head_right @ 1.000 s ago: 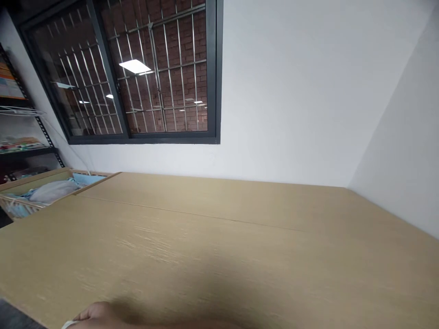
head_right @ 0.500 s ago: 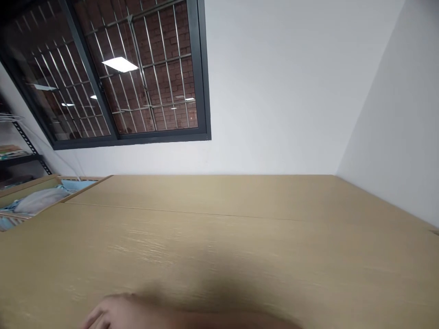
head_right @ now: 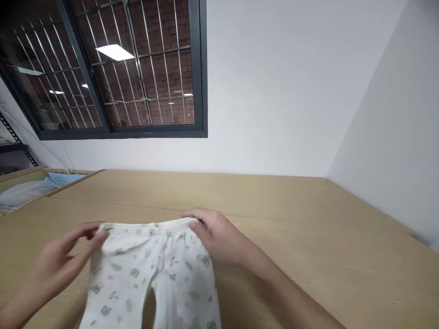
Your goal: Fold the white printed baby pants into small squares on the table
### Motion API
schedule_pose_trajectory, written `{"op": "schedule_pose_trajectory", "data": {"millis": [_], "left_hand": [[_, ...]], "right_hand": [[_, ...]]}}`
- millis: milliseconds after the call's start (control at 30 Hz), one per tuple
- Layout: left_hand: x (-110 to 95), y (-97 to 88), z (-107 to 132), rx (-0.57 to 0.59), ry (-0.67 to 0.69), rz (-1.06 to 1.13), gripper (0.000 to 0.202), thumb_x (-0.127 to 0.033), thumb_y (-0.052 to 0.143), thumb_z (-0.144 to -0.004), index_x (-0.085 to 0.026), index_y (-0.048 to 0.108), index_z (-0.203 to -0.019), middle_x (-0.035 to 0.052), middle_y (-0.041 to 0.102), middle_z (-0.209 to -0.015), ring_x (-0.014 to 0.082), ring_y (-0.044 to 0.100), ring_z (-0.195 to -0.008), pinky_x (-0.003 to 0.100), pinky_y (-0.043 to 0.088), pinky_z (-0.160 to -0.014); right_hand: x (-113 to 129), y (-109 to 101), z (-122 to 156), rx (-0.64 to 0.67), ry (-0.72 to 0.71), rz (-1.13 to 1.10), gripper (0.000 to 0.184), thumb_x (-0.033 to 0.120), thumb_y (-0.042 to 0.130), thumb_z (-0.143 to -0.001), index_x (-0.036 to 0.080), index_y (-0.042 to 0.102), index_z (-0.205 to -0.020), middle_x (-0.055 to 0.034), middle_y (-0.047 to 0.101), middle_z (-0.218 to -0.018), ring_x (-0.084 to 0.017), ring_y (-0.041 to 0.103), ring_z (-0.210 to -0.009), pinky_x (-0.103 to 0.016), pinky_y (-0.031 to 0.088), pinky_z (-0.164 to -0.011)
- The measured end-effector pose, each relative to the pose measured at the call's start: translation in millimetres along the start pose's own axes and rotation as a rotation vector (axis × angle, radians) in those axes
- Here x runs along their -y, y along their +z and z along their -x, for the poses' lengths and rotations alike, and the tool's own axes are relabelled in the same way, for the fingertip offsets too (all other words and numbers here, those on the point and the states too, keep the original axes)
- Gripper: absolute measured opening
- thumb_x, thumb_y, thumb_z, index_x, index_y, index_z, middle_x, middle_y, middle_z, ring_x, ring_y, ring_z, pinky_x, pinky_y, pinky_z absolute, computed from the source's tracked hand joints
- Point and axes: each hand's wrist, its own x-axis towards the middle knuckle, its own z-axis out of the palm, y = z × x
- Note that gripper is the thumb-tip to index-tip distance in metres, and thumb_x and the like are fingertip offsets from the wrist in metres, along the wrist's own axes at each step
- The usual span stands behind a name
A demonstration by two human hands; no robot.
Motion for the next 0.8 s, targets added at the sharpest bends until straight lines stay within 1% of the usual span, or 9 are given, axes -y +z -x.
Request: {"op": "schedule_pose_trajectory", "data": {"millis": [67,167,233,300,400,467,567,667,800], "left_hand": [[-13,33.7,-20,0.167,0.052,0.131,0.044,-0.067,0.049,-0.090,-0.028,0.066,-0.102,-0.0001,0.071,-0.091,0.0202,0.064,-0.084,0.024,0.049,-0.055],[-19,88.3,-37,0.317,0.147,0.104,0.036,-0.051,0.037,-0.100,-0.024,0.061,-0.096,-0.0003,0.067,-0.084,0.0176,0.061,-0.077,0.028,0.047,-0.067],[-15,123.7,-44,0.347,0.204,0.022,0.032,-0.040,0.034,-0.101,-0.023,0.056,-0.084,0.0002,0.063,-0.078,0.0173,0.058,-0.073,0.030,0.043,-0.069],[-8,155.9,-49,0.350,0.231,-0.030,0.027,-0.030,0.037,-0.098,-0.022,0.051,-0.076,0.0013,0.060,-0.076,0.0179,0.056,-0.073,0.032,0.041,-0.071],[1,195.3,-61,0.340,0.230,-0.083,0.022,-0.022,0.040,-0.096,-0.021,0.052,-0.076,0.0035,0.061,-0.080,0.0188,0.057,-0.080,0.034,0.043,-0.078],[5,214.9,-72,0.331,0.208,-0.109,0.021,-0.023,0.043,-0.098,-0.019,0.056,-0.083,0.0039,0.062,-0.086,0.0189,0.059,-0.087,0.035,0.045,-0.084],[9,236.2,-88,0.329,0.170,-0.132,0.021,-0.035,0.052,-0.100,-0.016,0.061,-0.095,0.0037,0.064,-0.097,0.0191,0.061,-0.095,0.040,0.049,-0.090],[9,252.1,-101,0.335,0.131,-0.151,0.027,-0.041,0.057,-0.098,-0.016,0.063,-0.105,0.0050,0.065,-0.106,0.0198,0.063,-0.099,0.042,0.051,-0.091],[6,268.1,-116,0.344,0.091,-0.183,0.029,-0.041,0.060,-0.097,-0.016,0.063,-0.112,0.0063,0.066,-0.111,0.0209,0.064,-0.103,0.044,0.053,-0.093]], "right_hand": [[-28,-5,-6,-0.022,0.074,0.095,0.034,0.035,0.046,-0.100,0.028,0.064,-0.128,-0.0033,0.070,-0.103,-0.019,0.063,-0.084,-0.029,0.048,-0.072],[-76,4,-18,-0.040,0.154,0.195,0.025,0.029,0.044,-0.100,0.023,0.062,-0.116,-0.0005,0.063,-0.082,-0.017,0.056,-0.068,-0.027,0.042,-0.060],[-108,16,-27,-0.056,0.179,0.222,0.023,0.023,0.038,-0.101,0.022,0.059,-0.107,-0.0023,0.063,-0.087,-0.017,0.057,-0.070,-0.027,0.042,-0.062],[-138,29,-36,-0.092,0.167,0.270,0.023,0.017,0.035,-0.100,0.020,0.058,-0.103,-0.0055,0.064,-0.098,-0.018,0.060,-0.080,-0.028,0.044,-0.070],[-176,44,-51,-0.167,0.114,0.470,0.022,0.012,0.038,-0.099,0.019,0.058,-0.101,-0.0087,0.062,-0.107,-0.020,0.058,-0.099,-0.029,0.042,-0.083],[-194,50,-62,-0.207,0.109,0.583,0.022,0.011,0.038,-0.099,0.018,0.059,-0.104,-0.0100,0.061,-0.109,-0.022,0.057,-0.101,-0.031,0.039,-0.086],[-212,53,-79,-0.232,0.118,0.643,0.024,0.010,0.037,-0.100,0.017,0.059,-0.108,-0.0118,0.060,-0.111,-0.024,0.055,-0.103,-0.034,0.036,-0.088],[-224,51,-94,-0.227,0.120,0.678,0.025,0.009,0.038,-0.099,0.017,0.059,-0.109,-0.0121,0.060,-0.113,-0.025,0.053,-0.105,-0.035,0.033,-0.089],[-239,44,-110,-0.216,0.132,0.697,0.025,0.008,0.039,-0.098,0.017,0.060,-0.110,-0.0126,0.060,-0.114,-0.025,0.052,-0.107,-0.036,0.031,-0.089]]}}
